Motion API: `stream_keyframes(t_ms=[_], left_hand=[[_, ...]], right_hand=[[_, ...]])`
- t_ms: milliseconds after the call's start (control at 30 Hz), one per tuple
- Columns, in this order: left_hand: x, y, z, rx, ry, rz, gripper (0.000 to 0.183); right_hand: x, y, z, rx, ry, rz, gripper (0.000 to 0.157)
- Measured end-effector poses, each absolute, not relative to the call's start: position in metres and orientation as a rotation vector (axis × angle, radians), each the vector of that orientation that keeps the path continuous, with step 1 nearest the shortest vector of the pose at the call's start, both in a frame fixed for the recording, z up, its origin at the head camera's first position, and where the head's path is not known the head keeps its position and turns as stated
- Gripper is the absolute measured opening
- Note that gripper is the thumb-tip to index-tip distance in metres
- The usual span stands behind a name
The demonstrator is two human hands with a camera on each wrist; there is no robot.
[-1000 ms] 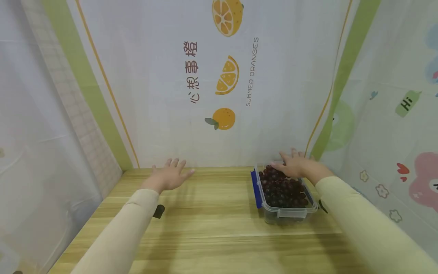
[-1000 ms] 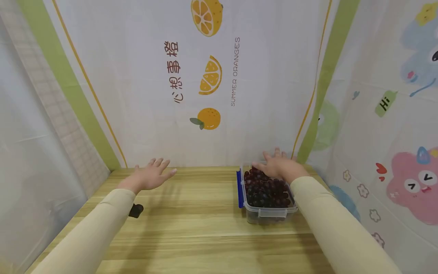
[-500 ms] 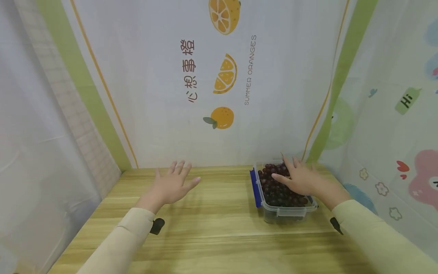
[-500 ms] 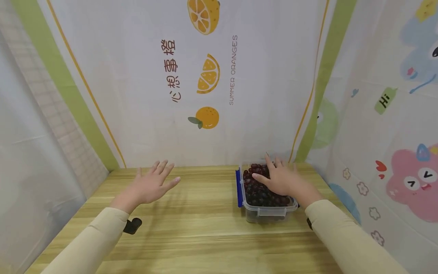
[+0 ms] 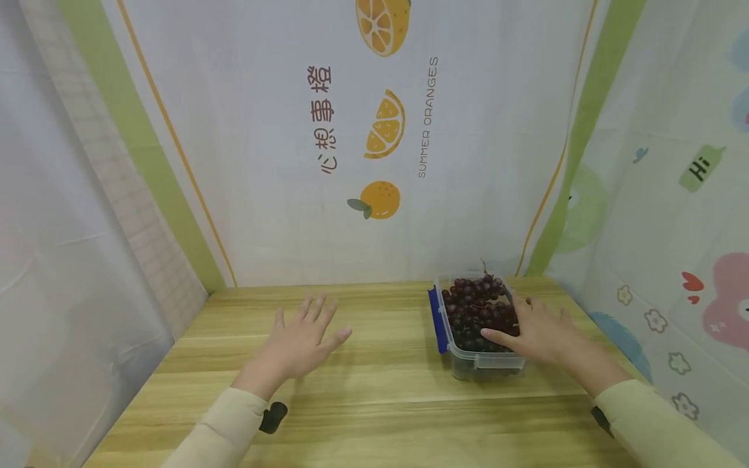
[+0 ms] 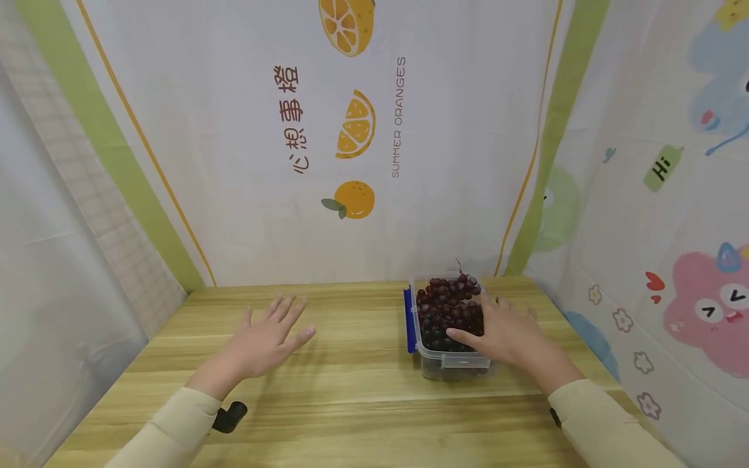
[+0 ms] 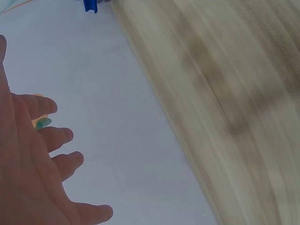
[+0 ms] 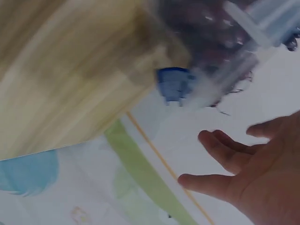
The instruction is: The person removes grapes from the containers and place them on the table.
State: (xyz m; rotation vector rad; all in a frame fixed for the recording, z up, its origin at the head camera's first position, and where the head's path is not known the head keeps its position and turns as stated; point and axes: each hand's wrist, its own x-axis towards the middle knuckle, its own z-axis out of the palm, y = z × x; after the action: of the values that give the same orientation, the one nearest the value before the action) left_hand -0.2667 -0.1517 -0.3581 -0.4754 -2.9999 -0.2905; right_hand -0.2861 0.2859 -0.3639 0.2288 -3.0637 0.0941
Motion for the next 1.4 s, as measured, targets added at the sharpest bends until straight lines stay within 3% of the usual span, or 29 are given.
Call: stream_keyframes(t_ms=[733,1033,1400], left_hand=[[-0.266,-0.141,-0.374,-0.496,-3.014,-0.371,0.081],[-0.267,-0.13,-0.377,-0.526,-3.051,-0.335,0.081],[-0.268,-0.107,-0.382,-0.563,-3.033,-0.349,0.076]], right_hand=[[-0.283,0.309,-0.408,0.256,-3.048,0.198,0.116],[-0.283,0.301,-0.416,0.28,-3.039,0.548,0.118],[-0.276,0.285,-0.42,0.302,-3.003,0.648,0.12]])
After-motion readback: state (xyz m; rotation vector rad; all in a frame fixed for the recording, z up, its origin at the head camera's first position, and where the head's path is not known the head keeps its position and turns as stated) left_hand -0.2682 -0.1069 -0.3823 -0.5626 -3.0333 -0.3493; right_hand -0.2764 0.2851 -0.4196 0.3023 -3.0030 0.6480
